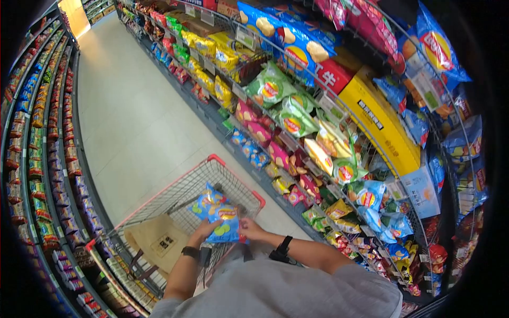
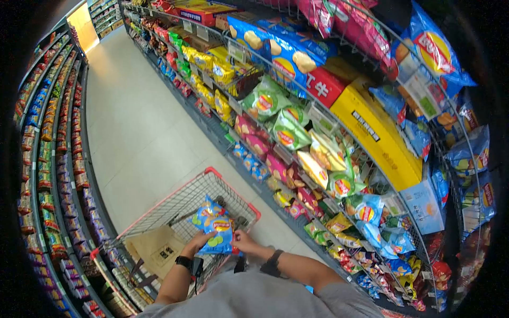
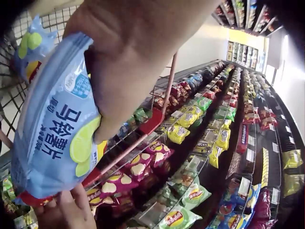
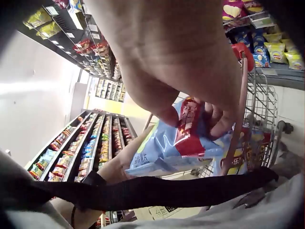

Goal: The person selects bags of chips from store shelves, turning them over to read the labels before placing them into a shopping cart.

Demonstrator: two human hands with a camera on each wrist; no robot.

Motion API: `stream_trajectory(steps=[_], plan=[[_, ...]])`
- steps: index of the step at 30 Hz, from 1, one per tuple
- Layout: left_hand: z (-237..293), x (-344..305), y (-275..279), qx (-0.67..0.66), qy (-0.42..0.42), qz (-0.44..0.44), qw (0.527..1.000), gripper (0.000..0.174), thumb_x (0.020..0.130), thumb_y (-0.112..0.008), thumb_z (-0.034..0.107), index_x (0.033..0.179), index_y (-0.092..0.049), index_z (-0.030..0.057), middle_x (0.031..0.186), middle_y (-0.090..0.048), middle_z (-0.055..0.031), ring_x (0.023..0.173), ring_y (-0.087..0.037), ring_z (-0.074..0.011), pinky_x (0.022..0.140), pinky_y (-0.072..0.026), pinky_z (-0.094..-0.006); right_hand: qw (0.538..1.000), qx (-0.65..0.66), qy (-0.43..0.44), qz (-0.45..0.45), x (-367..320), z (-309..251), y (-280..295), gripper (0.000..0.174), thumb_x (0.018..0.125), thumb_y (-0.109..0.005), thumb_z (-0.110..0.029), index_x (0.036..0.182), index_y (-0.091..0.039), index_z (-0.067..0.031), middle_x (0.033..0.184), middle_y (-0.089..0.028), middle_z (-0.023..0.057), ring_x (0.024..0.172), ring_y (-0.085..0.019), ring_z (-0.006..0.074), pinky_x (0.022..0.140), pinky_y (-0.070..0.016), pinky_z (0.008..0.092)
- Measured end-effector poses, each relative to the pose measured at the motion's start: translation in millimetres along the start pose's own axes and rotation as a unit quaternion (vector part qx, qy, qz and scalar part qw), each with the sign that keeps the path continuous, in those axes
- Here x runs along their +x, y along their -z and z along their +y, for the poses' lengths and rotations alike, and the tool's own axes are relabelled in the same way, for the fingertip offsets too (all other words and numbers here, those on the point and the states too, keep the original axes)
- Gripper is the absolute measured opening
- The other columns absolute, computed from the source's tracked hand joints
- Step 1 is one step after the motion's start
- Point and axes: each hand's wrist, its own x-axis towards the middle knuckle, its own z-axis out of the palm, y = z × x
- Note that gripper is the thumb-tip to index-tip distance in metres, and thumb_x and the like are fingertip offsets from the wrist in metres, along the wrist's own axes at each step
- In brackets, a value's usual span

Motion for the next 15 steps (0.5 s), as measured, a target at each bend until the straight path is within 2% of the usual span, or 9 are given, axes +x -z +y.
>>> stream_trajectory(steps=[3,6,8,9,11,12,13,15], plan=[[1.4,37.1,20.2,0.032,-0.023,0.024,0.999,0.059,0.078,-0.073,0.015,0.127,-0.046,-0.0021,0.115,-0.061,-0.0135,0.100,-0.061,-0.0218,0.086,-0.0504,-0.0339,1.000,-0.020,-0.007,-0.013,5.5,-23.5,13.4,0.053,0.082,-0.069,-0.016,0.127,-0.044,-0.0022,0.108,-0.061,0.0133,0.091,-0.062,0.0197,0.075,-0.0526,0.0326],[18.2,53.6,27.7,0.075,-0.061,0.051,0.994,0.064,0.075,-0.073,0.012,0.129,-0.043,-0.0032,0.115,-0.061,-0.0140,0.100,-0.061,-0.0233,0.086,-0.0502,-0.0344,0.998,0.042,0.046,-0.015,9.7,-59.2,55.2,0.050,0.083,-0.068,-0.016,0.126,-0.046,-0.0052,0.106,-0.062,0.0111,0.091,-0.062,0.0180,0.073,-0.0525,0.0317],[32.4,64.0,33.8,0.106,-0.085,0.061,0.989,0.068,0.073,-0.073,0.012,0.130,-0.040,-0.0042,0.114,-0.061,-0.0142,0.100,-0.061,-0.0242,0.087,-0.0500,-0.0349,0.994,-0.006,0.094,0.057,6.1,-94.9,86.8,0.042,0.084,-0.065,-0.011,0.122,-0.049,-0.0058,0.105,-0.063,0.0097,0.090,-0.063,0.0162,0.072,-0.0518,0.0301],[41.6,67.9,36.4,0.151,-0.082,0.065,0.983,0.069,0.072,-0.074,0.013,0.130,-0.040,-0.0043,0.115,-0.061,-0.0149,0.101,-0.061,-0.0246,0.087,-0.0497,-0.0349,0.988,-0.029,0.120,0.093,2.3,-118.0,102.8,0.038,0.084,-0.064,-0.009,0.120,-0.051,-0.0061,0.105,-0.064,0.0091,0.090,-0.063,0.0153,0.071,-0.0514,0.0293],[62.8,71.8,40.0,0.242,-0.079,0.073,0.964,0.072,0.070,-0.076,0.015,0.129,-0.041,-0.0046,0.116,-0.061,-0.0162,0.103,-0.061,-0.0253,0.088,-0.0492,-0.0349,0.977,0.023,0.139,0.160,-15.5,-169.1,129.0,0.030,0.083,-0.066,-0.008,0.110,-0.058,0.0022,0.099,-0.065,0.0092,0.090,-0.062,0.0155,0.076,-0.0507,0.0293],[71.2,74.4,42.3,0.286,-0.079,0.078,0.952,0.073,0.068,-0.077,0.016,0.129,-0.041,-0.0047,0.117,-0.060,-0.0169,0.104,-0.060,-0.0257,0.088,-0.0489,-0.0349,0.973,0.035,0.157,0.165,-22.9,-185.3,142.1,0.030,0.083,-0.065,-0.008,0.111,-0.058,0.0020,0.101,-0.065,0.0094,0.090,-0.062,0.0152,0.076,-0.0507,0.0290],[63.5,98.9,56.9,0.318,-0.074,0.032,0.945,0.077,0.067,-0.078,0.023,0.128,-0.042,-0.0064,0.120,-0.059,-0.0220,0.108,-0.060,-0.0309,0.091,-0.0478,-0.0364,0.969,0.047,0.175,0.169,-30.0,-198.7,154.7,0.030,0.083,-0.065,-0.007,0.111,-0.057,0.0019,0.103,-0.065,0.0095,0.091,-0.062,0.0149,0.077,-0.0507,0.0287],[43.8,156.5,81.8,0.438,-0.074,0.037,0.895,0.076,0.067,-0.076,0.029,0.127,-0.045,-0.0069,0.121,-0.057,-0.0249,0.109,-0.058,-0.0348,0.093,-0.0468,-0.0379,0.962,0.071,0.191,0.180,-48.1,-224.9,168.8,0.031,0.084,-0.064,-0.005,0.112,-0.056,0.0016,0.105,-0.064,0.0098,0.091,-0.062,0.0144,0.077,-0.0506,0.0279]])
